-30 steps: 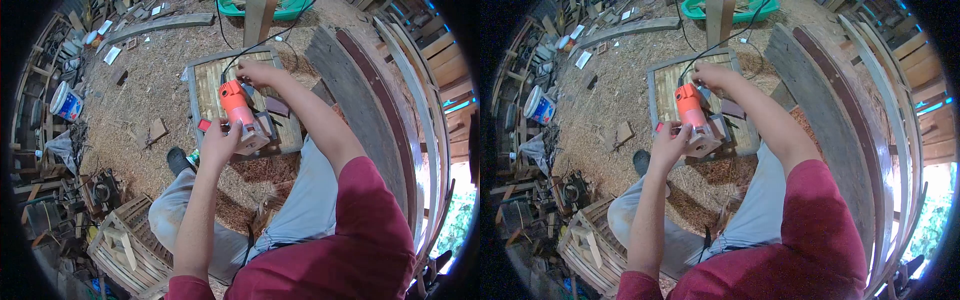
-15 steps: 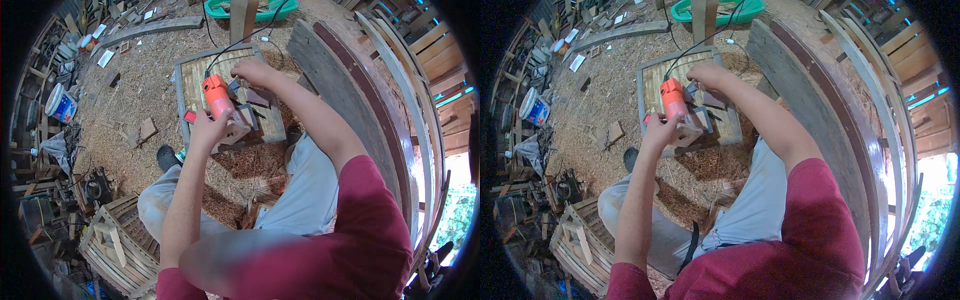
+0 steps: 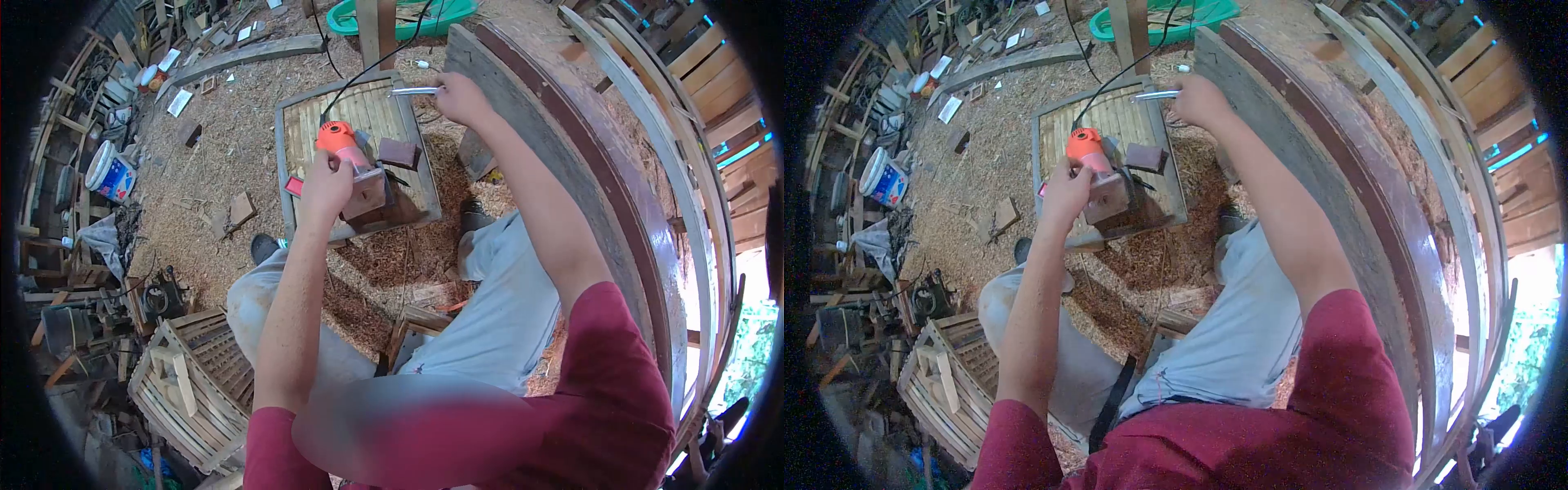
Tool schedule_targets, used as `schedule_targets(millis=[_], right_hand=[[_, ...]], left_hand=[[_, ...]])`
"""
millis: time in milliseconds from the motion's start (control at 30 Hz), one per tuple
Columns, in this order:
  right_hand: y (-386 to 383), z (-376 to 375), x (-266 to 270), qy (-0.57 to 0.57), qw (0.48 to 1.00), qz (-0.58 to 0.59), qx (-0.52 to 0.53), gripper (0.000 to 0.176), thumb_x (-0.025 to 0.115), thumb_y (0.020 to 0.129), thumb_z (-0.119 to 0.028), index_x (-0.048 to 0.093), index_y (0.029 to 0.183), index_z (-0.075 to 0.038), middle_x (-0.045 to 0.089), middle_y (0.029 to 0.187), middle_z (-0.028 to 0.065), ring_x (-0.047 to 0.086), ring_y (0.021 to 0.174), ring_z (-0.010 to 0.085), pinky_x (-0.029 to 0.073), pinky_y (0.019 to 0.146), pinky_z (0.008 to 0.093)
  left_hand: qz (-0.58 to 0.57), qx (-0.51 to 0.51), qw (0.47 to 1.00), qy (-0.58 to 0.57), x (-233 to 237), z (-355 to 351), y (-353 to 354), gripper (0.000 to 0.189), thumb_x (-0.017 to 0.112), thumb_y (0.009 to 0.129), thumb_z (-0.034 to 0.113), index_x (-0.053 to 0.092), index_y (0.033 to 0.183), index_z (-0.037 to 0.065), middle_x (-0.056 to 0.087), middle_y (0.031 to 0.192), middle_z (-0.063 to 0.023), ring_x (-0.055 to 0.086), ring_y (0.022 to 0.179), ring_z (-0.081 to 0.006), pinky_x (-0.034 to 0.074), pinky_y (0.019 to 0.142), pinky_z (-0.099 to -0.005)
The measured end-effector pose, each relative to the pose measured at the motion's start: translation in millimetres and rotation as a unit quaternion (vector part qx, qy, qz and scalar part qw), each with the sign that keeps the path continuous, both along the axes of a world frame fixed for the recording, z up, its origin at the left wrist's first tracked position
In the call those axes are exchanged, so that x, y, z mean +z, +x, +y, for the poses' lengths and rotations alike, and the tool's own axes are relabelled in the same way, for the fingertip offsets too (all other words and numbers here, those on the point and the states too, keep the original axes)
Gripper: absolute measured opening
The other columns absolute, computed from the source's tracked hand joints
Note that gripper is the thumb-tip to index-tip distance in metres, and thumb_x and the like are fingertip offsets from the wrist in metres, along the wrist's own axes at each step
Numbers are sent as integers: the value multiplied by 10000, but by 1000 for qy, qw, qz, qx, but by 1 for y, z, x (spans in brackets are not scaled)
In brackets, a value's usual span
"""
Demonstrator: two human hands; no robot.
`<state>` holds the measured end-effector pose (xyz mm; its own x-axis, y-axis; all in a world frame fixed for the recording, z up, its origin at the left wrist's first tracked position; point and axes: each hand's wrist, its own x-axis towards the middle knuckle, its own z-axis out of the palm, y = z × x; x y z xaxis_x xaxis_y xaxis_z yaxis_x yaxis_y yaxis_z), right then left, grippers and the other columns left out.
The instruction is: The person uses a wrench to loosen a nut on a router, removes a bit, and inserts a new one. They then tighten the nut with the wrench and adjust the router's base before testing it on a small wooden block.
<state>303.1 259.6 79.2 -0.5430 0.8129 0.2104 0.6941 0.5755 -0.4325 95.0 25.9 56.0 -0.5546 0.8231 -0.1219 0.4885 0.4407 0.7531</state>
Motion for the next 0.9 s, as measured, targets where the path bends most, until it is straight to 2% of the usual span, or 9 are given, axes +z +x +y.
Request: schedule_targets(millis=[100, 200, 300, 400, 433, 533, 633, 733, 900], right_hand=[[21, -6, 6, -257, 957, 125, -57, 171, 532, 974, -135, 654, 1003, -19, 628, 802, 78, 656, 756, 207, 513, 672, 366], [38, -4, 3, -346, 916, 194, -62, 175, 519, 1009, -181, 613, 970, -38, 564, 733, 0, 583, 642, 127, 472, 601, 311], [48, -46, 42, -422, 843, 324, -76, 214, 492, 1037, -236, 565, 894, -94, 528, 691, -33, 539, 579, 116, 445, 560, 301], [49, -66, 64, -454, 796, 388, -94, 314, 460, 1074, -348, 521, 864, -124, 474, 673, -51, 503, 572, 108, 424, 546, 295], [46, -69, 67, -461, 782, 400, -126, 423, 420, 1089, -479, 504, 859, -134, 442, 668, -54, 466, 560, 104, 401, 531, 300], [34, -60, 57, -425, 789, 426, -122, 485, 406, 1084, -547, 506, 860, -129, 431, 666, -53, 457, 558, 106, 389, 529, 304], [28, -59, 52, -451, 800, 383, -100, 536, 389, 1086, -567, 505, 846, -101, 469, 676, -22, 467, 570, 115, 375, 521, 307], [20, -44, 40, -429, 840, 325, -70, 524, 388, 1099, -519, 528, 847, -81, 494, 675, -2, 471, 560, 130, 416, 536, 325], [15, -39, 25, -436, 855, 281, -6, 423, 402, 1106, -347, 609, 937, -19, 556, 689, 31, 516, 556, 142, 453, 547, 326]], left_hand=[[-6, 2, 1000, -20, 9, 14, 6, 371, 593, 942, 288, 614, 1175, -1, 707, 1101, -275, 679, 1079, -435, 520, 935, -480], [21, -7, 999, -31, 11, 25, 13, 344, 595, 942, 282, 650, 1135, 3, 705, 1124, -285, 675, 1087, -443, 525, 938, -492], [67, -36, 997, -24, 14, 35, 13, 319, 610, 937, 275, 690, 1091, 7, 707, 1109, -282, 678, 1076, -437, 539, 915, -501], [154, -64, 985, -38, 23, 44, 20, 342, 650, 911, 274, 701, 1119, 7, 714, 1090, -260, 704, 996, -405, 553, 873, -483], [189, -70, 978, -50, 25, 45, 23, 363, 668, 899, 276, 701, 1139, 6, 716, 1087, -251, 715, 958, -391, 557, 858, -472], [225, -48, 971, -60, 26, 50, 40, 379, 724, 879, 298, 710, 1137, 21, 702, 1116, -262, 703, 1002, -408, 555, 892, -466], [234, -25, 971, 35, 11, 46, 41, 394, 761, 853, 332, 728, 1082, 13, 703, 1090, -238, 707, 984, -398, 570, 849, -475], [124, 23, 984, 127, -5, 41, 40, 450, 817, 803, 281, 718, 1124, -18, 698, 1122, -243, 709, 1022, -367, 568, 892, -433], [-24, 30, 993, 107, -13, 38, 22, 514, 844, 804, 235, 695, 1209, -44, 725, 1135, -186, 713, 1032, -265, 563, 915, -372]])
